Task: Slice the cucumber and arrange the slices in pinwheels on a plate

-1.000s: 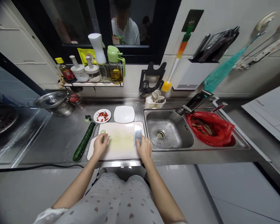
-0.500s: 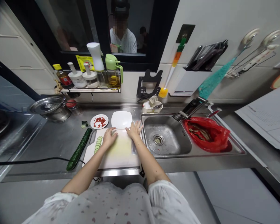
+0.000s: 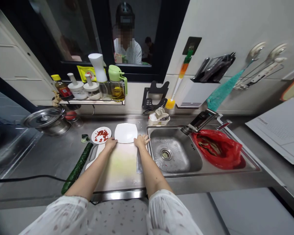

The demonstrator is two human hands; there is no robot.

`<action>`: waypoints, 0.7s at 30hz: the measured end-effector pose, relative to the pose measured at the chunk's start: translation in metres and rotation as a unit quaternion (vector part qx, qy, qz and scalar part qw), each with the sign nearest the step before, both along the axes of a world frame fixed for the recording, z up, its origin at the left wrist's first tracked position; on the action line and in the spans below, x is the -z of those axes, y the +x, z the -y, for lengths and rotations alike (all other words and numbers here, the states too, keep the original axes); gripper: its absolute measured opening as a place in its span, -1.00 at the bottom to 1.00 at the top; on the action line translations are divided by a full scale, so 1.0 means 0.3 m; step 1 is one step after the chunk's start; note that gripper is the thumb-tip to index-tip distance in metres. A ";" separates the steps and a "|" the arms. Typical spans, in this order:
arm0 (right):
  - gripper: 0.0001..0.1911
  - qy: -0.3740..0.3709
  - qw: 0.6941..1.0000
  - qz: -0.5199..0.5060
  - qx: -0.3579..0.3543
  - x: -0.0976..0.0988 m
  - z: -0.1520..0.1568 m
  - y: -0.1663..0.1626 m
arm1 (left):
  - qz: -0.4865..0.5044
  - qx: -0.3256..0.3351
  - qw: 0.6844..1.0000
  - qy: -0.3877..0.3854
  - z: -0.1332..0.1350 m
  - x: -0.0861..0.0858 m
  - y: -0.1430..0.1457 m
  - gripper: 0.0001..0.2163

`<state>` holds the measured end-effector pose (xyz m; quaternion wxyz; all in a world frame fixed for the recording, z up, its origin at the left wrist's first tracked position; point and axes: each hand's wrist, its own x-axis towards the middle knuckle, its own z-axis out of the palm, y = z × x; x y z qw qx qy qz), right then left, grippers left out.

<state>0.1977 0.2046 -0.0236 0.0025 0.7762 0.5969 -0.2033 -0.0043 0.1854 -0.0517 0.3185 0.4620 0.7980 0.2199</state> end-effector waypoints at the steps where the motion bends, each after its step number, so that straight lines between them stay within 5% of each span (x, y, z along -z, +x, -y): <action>1: -0.48 -0.003 1.000 -0.001 0.002 0.003 -0.003 -0.001 | 0.001 0.000 1.000 -0.006 -0.006 0.003 -0.001 -0.79; 13: -0.59 0.002 0.999 -0.042 0.019 0.003 -0.004 0.002 | 0.013 -0.031 0.999 -0.007 -0.001 0.003 0.011 -0.79; 21: -0.75 0.089 0.987 -0.126 0.051 -0.025 0.092 0.047 | 0.090 -0.033 0.995 0.040 0.107 -0.031 -0.001 -0.74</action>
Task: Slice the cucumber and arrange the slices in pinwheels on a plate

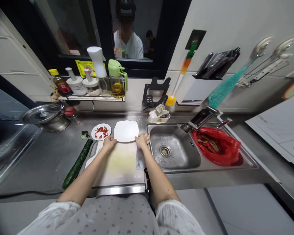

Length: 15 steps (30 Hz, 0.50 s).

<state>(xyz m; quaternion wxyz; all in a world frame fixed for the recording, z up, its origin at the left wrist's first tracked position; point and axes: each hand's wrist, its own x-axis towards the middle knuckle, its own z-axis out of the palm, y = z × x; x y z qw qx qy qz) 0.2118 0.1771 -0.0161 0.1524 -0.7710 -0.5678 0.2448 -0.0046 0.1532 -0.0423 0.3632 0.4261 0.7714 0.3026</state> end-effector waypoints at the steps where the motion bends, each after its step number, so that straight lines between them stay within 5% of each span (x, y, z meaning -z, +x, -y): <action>1: -0.76 0.010 1.000 -0.007 0.000 -0.005 0.021 0.005 | 0.024 -0.004 1.000 0.019 0.023 -0.002 -0.004 -0.72; 7: -0.76 0.057 0.997 -0.048 -0.021 -0.007 0.200 0.026 | 0.101 -0.025 0.990 0.097 0.201 -0.011 -0.026 -0.69; 15: -0.77 0.122 0.983 -0.134 -0.037 0.079 0.496 0.009 | 0.108 -0.009 0.989 0.102 0.497 0.023 -0.068 -0.69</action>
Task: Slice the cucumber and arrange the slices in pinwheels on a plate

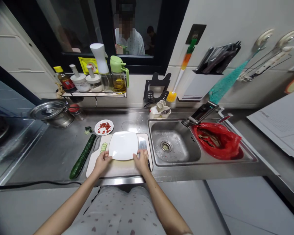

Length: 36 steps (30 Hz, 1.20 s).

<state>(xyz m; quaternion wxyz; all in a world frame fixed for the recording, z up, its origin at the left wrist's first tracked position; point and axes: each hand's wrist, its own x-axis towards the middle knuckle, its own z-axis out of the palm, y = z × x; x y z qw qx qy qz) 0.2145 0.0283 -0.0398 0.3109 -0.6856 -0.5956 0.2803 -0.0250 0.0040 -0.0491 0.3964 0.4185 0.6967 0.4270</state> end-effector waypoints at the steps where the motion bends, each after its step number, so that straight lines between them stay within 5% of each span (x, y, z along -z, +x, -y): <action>1: -0.78 -0.013 1.000 -0.023 -0.002 0.007 0.026 -0.004 | -0.005 0.002 1.000 -0.007 0.028 0.006 -0.003 -0.69; 10: -0.77 -0.130 0.978 -0.165 0.009 0.026 0.125 -0.043 | -0.024 0.003 0.999 -0.044 0.141 0.054 0.000 -0.71; 20: -0.87 -0.181 0.978 -0.105 0.021 0.011 0.118 -0.076 | -0.066 0.009 0.996 -0.052 0.138 0.061 -0.014 -0.72; 36: -0.78 -0.162 0.983 -0.084 0.013 -0.003 0.118 -0.070 | -0.054 0.003 0.996 -0.066 0.152 0.039 -0.021 -0.61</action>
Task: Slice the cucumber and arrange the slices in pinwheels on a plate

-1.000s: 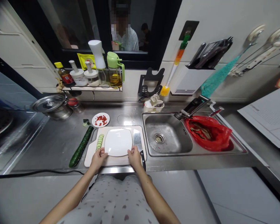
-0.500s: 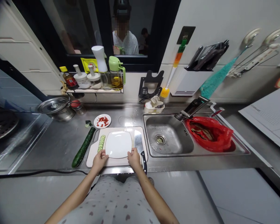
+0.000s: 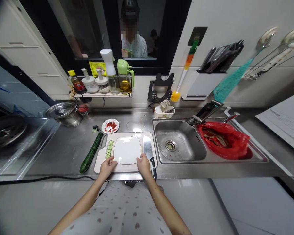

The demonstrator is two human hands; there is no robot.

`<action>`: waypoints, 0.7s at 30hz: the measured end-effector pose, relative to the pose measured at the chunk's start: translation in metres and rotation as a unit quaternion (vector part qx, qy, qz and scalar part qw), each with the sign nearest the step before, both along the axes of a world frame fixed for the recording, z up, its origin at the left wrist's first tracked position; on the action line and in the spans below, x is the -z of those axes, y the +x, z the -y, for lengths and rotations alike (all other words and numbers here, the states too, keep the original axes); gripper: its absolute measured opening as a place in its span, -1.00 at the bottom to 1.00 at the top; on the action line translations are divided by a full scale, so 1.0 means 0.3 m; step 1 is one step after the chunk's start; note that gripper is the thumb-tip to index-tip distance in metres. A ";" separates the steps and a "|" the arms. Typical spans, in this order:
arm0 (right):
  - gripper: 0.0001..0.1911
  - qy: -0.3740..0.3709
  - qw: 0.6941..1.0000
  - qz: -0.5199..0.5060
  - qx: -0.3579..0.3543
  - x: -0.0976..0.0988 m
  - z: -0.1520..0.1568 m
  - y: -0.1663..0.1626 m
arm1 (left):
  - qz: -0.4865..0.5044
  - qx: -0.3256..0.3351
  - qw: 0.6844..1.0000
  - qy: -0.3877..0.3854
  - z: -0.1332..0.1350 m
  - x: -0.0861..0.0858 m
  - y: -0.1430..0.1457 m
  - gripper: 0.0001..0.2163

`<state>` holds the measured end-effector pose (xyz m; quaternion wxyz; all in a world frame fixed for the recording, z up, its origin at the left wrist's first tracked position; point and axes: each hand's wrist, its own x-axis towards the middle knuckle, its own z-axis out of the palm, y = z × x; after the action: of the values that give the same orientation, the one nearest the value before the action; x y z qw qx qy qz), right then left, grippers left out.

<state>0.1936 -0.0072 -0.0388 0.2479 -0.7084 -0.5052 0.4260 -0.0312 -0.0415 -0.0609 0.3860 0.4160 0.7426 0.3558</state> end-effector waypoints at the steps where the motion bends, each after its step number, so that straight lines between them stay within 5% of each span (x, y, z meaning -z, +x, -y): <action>1: -0.76 0.008 1.000 0.008 -0.004 0.000 0.001 0.004 | -0.004 0.000 1.000 -0.002 0.004 -0.007 -0.004 -0.61; 12: -0.50 0.083 0.996 -0.025 0.003 -0.061 0.019 0.061 | -0.214 0.003 0.977 -0.017 0.037 -0.052 -0.146 -0.75; 21: -0.60 0.089 0.994 -0.061 -0.020 -0.065 0.043 0.055 | -0.280 -0.006 0.958 -0.053 0.025 -0.059 -0.112 -0.72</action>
<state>0.2102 -0.0200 -0.0192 0.3316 -0.6463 -0.5392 0.4262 -0.0648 -0.0489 -0.0432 0.1822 0.4735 0.8412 0.1869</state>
